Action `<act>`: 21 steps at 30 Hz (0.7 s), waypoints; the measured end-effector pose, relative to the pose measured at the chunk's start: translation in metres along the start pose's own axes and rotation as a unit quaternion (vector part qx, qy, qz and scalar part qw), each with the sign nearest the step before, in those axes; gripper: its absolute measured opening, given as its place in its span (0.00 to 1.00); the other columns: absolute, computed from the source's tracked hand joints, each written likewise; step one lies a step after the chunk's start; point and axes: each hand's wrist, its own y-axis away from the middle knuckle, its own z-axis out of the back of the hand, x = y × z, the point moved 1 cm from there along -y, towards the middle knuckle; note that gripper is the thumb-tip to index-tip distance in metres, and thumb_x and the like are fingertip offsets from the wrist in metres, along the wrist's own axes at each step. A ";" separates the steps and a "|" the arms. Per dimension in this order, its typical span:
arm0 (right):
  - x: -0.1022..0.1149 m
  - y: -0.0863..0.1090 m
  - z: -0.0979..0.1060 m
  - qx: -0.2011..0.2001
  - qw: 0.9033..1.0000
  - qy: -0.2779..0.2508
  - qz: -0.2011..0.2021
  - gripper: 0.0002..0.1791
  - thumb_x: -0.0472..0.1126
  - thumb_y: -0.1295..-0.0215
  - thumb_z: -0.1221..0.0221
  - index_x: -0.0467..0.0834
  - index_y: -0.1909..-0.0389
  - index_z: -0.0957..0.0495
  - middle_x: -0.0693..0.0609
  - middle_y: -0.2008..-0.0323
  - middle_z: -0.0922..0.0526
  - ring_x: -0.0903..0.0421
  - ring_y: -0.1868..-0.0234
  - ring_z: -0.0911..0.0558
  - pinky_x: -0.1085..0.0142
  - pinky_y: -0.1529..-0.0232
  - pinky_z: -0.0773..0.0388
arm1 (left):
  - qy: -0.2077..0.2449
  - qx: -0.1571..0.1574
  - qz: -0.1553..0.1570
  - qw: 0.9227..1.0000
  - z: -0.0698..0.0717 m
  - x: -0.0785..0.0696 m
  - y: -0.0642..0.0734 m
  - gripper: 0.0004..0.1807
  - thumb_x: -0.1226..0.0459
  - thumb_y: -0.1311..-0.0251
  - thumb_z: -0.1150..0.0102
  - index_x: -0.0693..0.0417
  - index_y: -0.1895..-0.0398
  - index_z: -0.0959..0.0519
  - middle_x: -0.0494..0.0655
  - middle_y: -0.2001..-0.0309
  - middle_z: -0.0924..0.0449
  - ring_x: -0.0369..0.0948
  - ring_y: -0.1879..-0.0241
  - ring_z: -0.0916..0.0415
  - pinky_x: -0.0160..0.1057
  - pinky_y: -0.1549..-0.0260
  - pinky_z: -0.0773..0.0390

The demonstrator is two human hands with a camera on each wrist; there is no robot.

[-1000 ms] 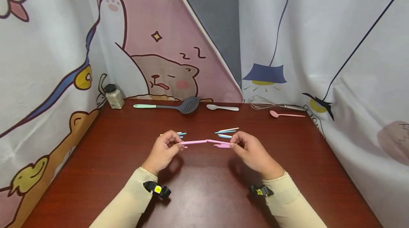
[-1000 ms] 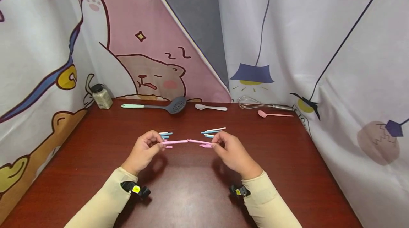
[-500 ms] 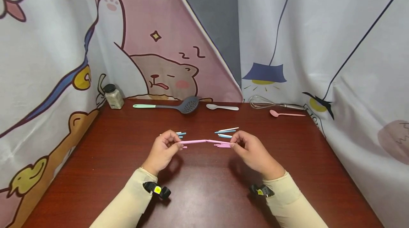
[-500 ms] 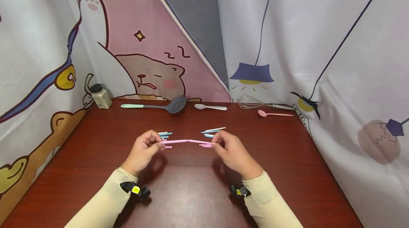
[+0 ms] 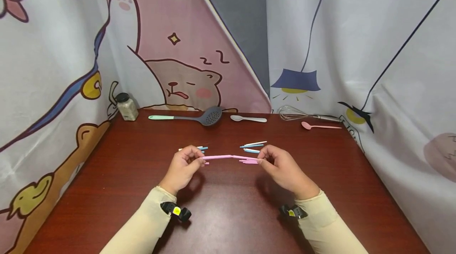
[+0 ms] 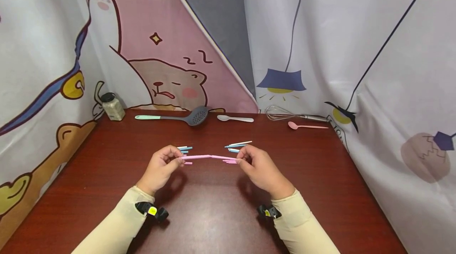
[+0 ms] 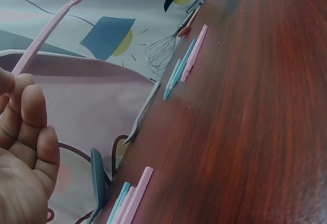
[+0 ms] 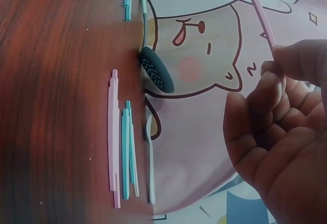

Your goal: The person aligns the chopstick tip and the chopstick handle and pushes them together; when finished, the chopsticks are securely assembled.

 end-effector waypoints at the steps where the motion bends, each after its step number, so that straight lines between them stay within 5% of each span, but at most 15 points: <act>1: 0.000 0.000 0.000 0.000 1.000 -0.001 -0.002 0.08 0.31 0.30 0.35 0.47 0.65 0.21 0.56 0.72 0.25 0.60 0.69 0.27 0.68 0.68 0.28 | -0.002 0.000 -0.002 1.000 0.000 0.000 0.000 0.04 0.83 0.36 0.42 0.72 0.62 0.23 0.58 0.69 0.16 0.33 0.68 0.15 0.31 0.64 0.16; 10: 0.000 -0.001 -0.002 -0.009 1.000 -0.011 -0.011 0.07 0.31 0.30 0.35 0.46 0.65 0.20 0.56 0.73 0.24 0.60 0.70 0.27 0.68 0.69 0.29 | -0.002 0.003 -0.011 1.000 0.000 -0.001 -0.001 0.03 0.81 0.35 0.41 0.76 0.62 0.24 0.65 0.68 0.17 0.33 0.67 0.15 0.32 0.64 0.15; 21: -0.003 -0.004 -0.011 -0.048 0.997 -0.048 -0.020 0.02 0.29 0.32 0.34 0.39 0.62 0.16 0.53 0.72 0.19 0.60 0.70 0.24 0.68 0.68 0.26 | 0.012 -0.005 0.004 1.000 0.000 -0.002 -0.001 0.05 0.81 0.34 0.41 0.77 0.58 0.23 0.45 0.67 0.16 0.37 0.66 0.13 0.35 0.62 0.14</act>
